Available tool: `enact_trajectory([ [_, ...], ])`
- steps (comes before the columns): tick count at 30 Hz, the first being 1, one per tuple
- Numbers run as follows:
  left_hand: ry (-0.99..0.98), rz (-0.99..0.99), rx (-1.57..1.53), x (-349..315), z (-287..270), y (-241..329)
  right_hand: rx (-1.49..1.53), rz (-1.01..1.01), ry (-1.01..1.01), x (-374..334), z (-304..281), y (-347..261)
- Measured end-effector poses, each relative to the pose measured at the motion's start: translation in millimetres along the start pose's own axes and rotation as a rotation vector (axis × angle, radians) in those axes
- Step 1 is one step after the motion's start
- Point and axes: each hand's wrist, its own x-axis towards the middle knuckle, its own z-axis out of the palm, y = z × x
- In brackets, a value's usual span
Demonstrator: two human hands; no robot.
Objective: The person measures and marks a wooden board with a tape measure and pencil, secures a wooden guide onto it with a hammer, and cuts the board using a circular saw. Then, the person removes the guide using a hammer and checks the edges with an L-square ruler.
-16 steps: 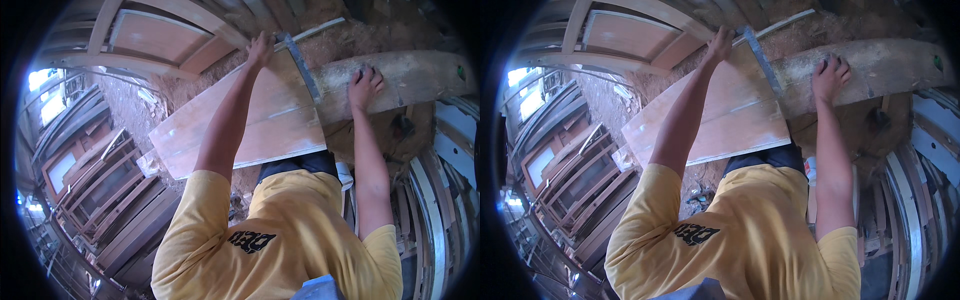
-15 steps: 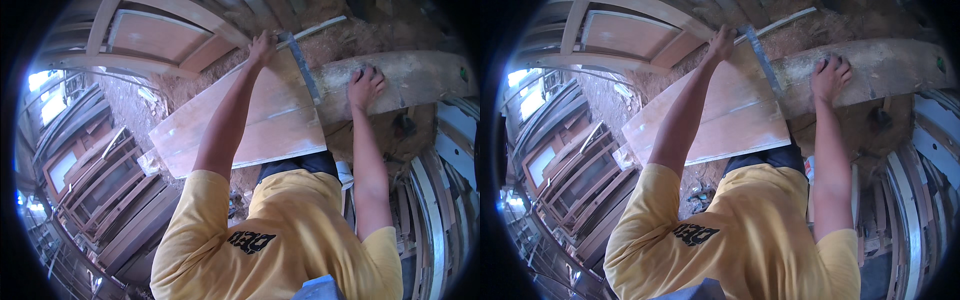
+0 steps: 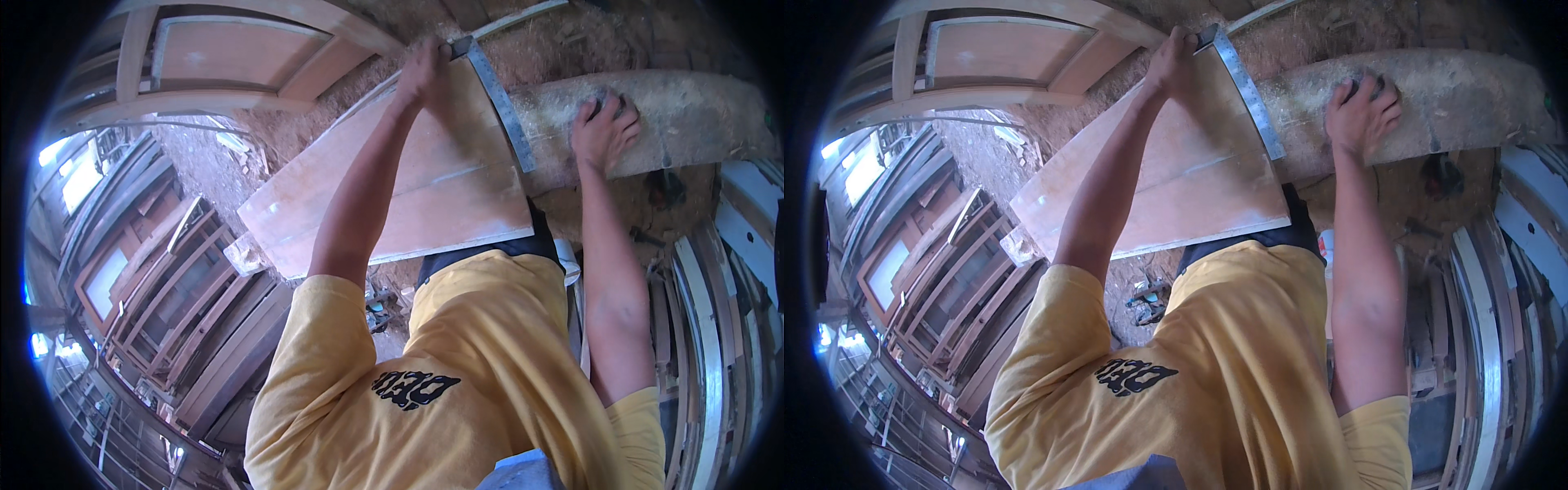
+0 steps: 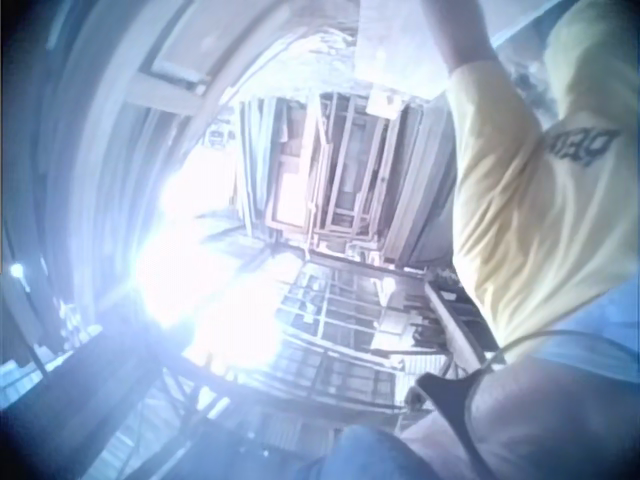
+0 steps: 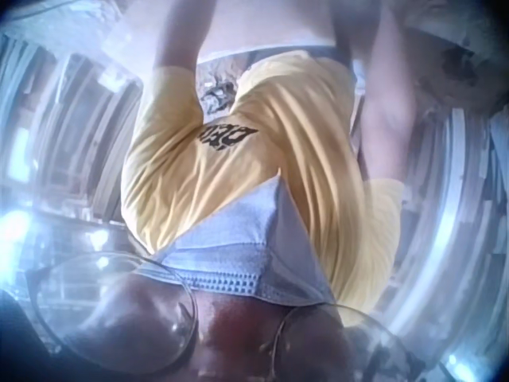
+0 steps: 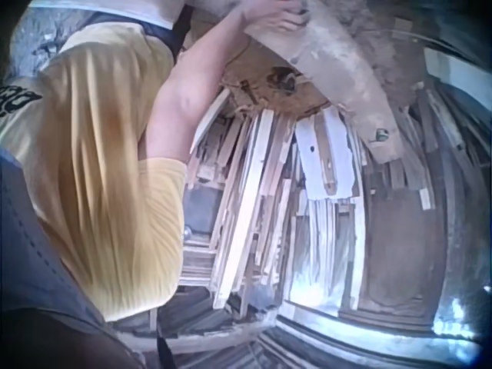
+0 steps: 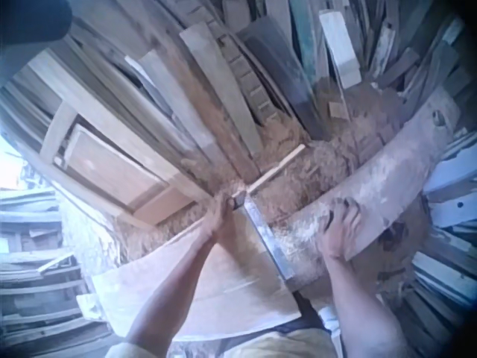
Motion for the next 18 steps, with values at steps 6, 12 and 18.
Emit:
enact_trajectory([
  [6,0.074,0.246,-0.038,-3.5,-2.6,-13.6,0.000,-0.032,0.006,-0.9,0.8,-6.1],
  [12,0.159,0.185,0.222,0.8,6.3,-21.5,0.016,-0.044,0.042,-0.2,6.8,-4.9],
  [18,0.233,0.238,0.174,-1.2,14.7,-11.5,-0.053,0.010,-0.017,-1.9,12.1,2.2],
])
